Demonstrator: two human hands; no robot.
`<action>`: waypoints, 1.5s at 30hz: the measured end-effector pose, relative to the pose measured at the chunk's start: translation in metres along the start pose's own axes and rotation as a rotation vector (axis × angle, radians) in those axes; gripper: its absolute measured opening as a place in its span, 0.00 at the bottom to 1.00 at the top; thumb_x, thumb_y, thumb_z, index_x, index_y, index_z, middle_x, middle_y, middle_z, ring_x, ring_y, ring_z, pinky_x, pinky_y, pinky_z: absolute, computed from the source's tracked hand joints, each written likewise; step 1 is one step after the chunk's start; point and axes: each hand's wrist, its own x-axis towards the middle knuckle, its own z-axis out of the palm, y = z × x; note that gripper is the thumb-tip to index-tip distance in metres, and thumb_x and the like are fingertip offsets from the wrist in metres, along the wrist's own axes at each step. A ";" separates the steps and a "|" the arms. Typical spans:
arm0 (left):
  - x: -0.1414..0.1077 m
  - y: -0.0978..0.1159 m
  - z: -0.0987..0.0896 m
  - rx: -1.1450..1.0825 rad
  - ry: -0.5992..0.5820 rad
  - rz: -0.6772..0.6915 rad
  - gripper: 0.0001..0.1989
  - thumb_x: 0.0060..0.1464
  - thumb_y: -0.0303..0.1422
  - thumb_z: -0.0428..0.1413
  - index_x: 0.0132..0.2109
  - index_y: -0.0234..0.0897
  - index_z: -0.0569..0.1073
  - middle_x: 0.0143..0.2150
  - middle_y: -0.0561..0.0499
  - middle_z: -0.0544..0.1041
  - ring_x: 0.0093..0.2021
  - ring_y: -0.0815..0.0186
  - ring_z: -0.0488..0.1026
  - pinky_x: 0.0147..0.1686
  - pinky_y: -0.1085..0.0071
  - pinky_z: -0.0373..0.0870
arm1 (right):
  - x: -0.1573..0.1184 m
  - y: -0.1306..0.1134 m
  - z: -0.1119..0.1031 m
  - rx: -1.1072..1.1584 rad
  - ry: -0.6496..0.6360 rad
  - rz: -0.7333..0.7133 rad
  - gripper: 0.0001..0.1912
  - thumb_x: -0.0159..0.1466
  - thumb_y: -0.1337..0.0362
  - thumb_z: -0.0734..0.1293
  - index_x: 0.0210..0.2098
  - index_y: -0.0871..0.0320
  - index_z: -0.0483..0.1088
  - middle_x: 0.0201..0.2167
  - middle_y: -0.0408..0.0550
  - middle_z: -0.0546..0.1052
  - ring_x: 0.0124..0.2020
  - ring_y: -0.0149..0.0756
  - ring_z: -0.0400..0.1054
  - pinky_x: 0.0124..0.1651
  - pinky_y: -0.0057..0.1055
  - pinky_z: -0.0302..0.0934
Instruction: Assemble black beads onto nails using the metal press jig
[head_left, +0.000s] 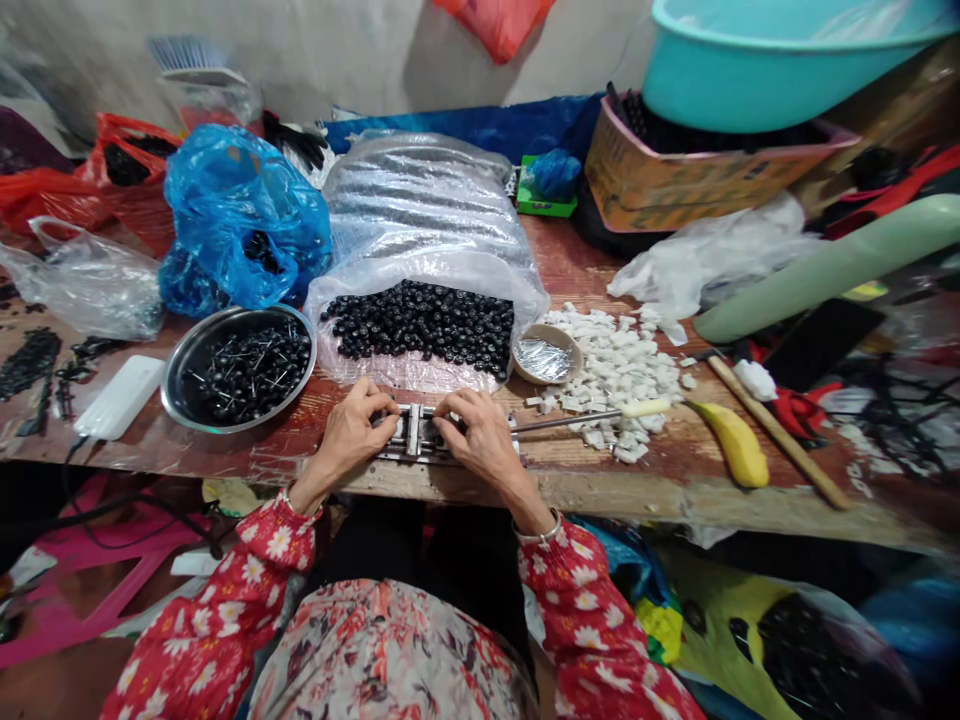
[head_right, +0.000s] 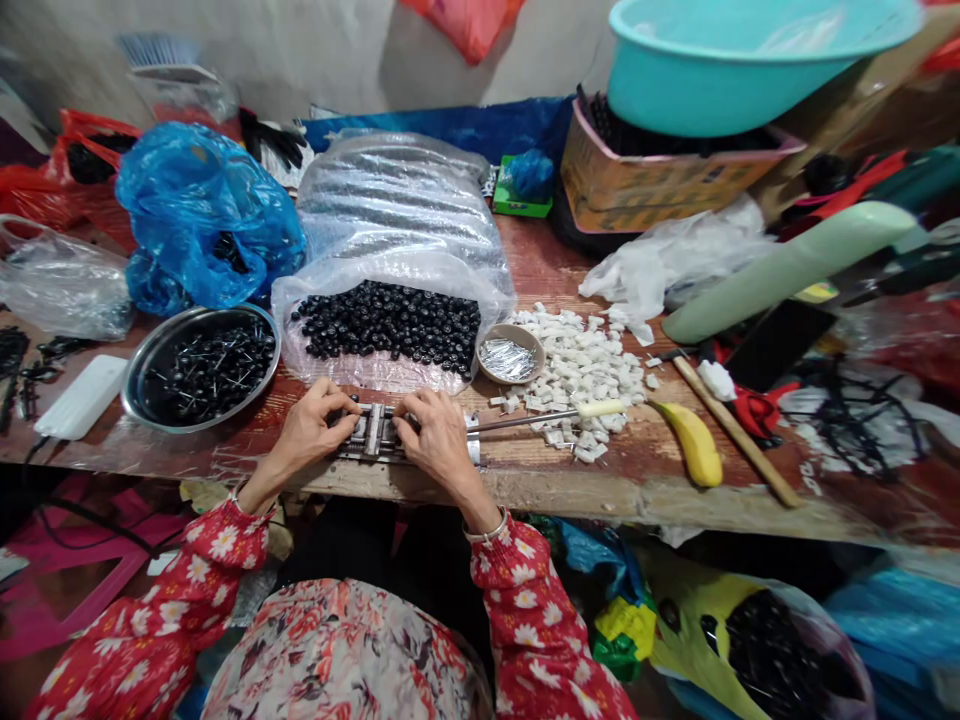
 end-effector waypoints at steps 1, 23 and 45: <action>0.001 0.000 0.000 -0.011 -0.007 -0.012 0.06 0.59 0.31 0.58 0.37 0.40 0.81 0.37 0.53 0.68 0.36 0.67 0.71 0.39 0.69 0.67 | 0.001 -0.001 0.000 -0.012 -0.006 0.004 0.04 0.67 0.66 0.68 0.36 0.53 0.75 0.41 0.48 0.78 0.46 0.45 0.67 0.51 0.40 0.57; 0.029 -0.043 -0.023 -0.084 -0.093 0.043 0.15 0.63 0.30 0.50 0.45 0.40 0.82 0.45 0.48 0.84 0.46 0.61 0.80 0.51 0.64 0.73 | 0.019 0.068 -0.042 -0.020 0.349 0.040 0.11 0.71 0.65 0.63 0.42 0.54 0.78 0.42 0.54 0.80 0.46 0.49 0.71 0.51 0.43 0.64; 0.024 -0.048 -0.010 -0.019 -0.003 0.006 0.16 0.66 0.43 0.52 0.46 0.43 0.83 0.48 0.50 0.85 0.48 0.58 0.81 0.53 0.65 0.74 | 0.075 0.151 -0.081 -0.394 0.133 0.094 0.12 0.65 0.72 0.65 0.32 0.54 0.80 0.40 0.53 0.78 0.43 0.46 0.64 0.45 0.40 0.56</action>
